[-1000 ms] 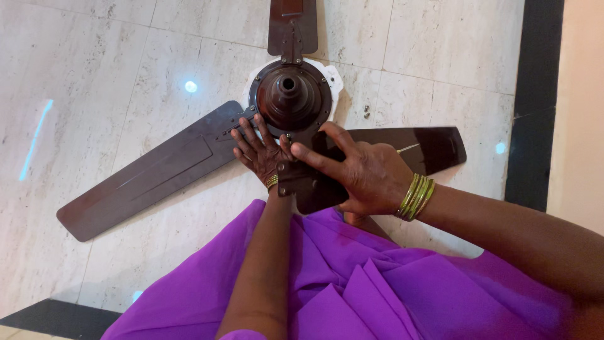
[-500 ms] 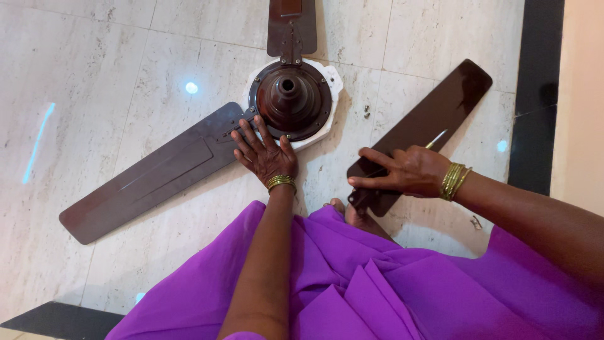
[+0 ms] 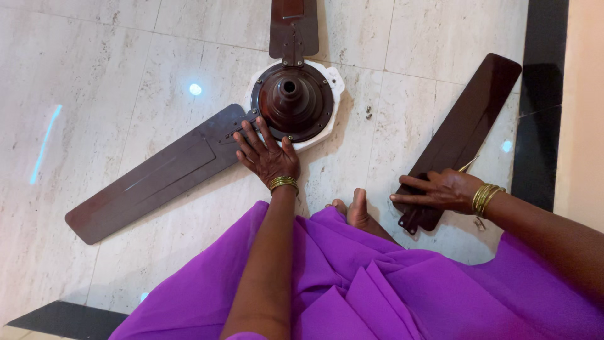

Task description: The person uses a screwdriver to loosen and remove screws from the fan blade mounting brackets. They detach one fan blade from the motor housing and place it on the floor, then continue removing screws from the remaining blades.

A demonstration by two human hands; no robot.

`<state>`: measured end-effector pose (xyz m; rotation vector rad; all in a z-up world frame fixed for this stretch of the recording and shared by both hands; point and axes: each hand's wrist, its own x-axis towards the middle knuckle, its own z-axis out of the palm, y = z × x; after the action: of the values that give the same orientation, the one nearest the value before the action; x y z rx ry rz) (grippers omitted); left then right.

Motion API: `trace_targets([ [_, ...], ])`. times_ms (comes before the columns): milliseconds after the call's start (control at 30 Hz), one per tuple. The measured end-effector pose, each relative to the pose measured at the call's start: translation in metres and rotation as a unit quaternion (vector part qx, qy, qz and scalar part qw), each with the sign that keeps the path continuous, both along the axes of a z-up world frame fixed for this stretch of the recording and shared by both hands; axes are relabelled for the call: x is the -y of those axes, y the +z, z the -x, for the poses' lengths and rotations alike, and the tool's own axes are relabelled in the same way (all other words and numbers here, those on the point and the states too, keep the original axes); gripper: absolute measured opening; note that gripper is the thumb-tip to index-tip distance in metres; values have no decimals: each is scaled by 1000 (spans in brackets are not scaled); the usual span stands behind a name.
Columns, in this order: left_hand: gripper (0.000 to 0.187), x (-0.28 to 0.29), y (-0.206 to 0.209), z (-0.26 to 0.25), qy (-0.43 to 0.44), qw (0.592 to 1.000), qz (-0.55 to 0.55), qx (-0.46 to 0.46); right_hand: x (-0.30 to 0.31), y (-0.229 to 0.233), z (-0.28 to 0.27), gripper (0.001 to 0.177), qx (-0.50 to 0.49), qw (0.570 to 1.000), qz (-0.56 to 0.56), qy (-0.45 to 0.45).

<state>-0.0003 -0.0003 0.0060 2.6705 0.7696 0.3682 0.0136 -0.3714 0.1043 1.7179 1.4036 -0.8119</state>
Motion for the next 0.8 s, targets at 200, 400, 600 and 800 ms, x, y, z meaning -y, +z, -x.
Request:
trace_targets([
  [200, 69, -1, -1, 1, -1, 1000, 2, -4, 21, -3, -13, 110, 16, 999, -27, -18],
  [400, 70, 0, -2, 1, 0, 1000, -1, 1, 58, -3, -41, 115, 71, 991, 117, 9],
  [600, 71, 0, -2, 1, 0, 1000, 10, -3, 90, -5, -55, 102, 117, 983, 140, 4],
  [800, 70, 0, 0, 1, 0, 1000, 3, 6, 89, 9, -55, 77, 164, 970, 130, -121],
])
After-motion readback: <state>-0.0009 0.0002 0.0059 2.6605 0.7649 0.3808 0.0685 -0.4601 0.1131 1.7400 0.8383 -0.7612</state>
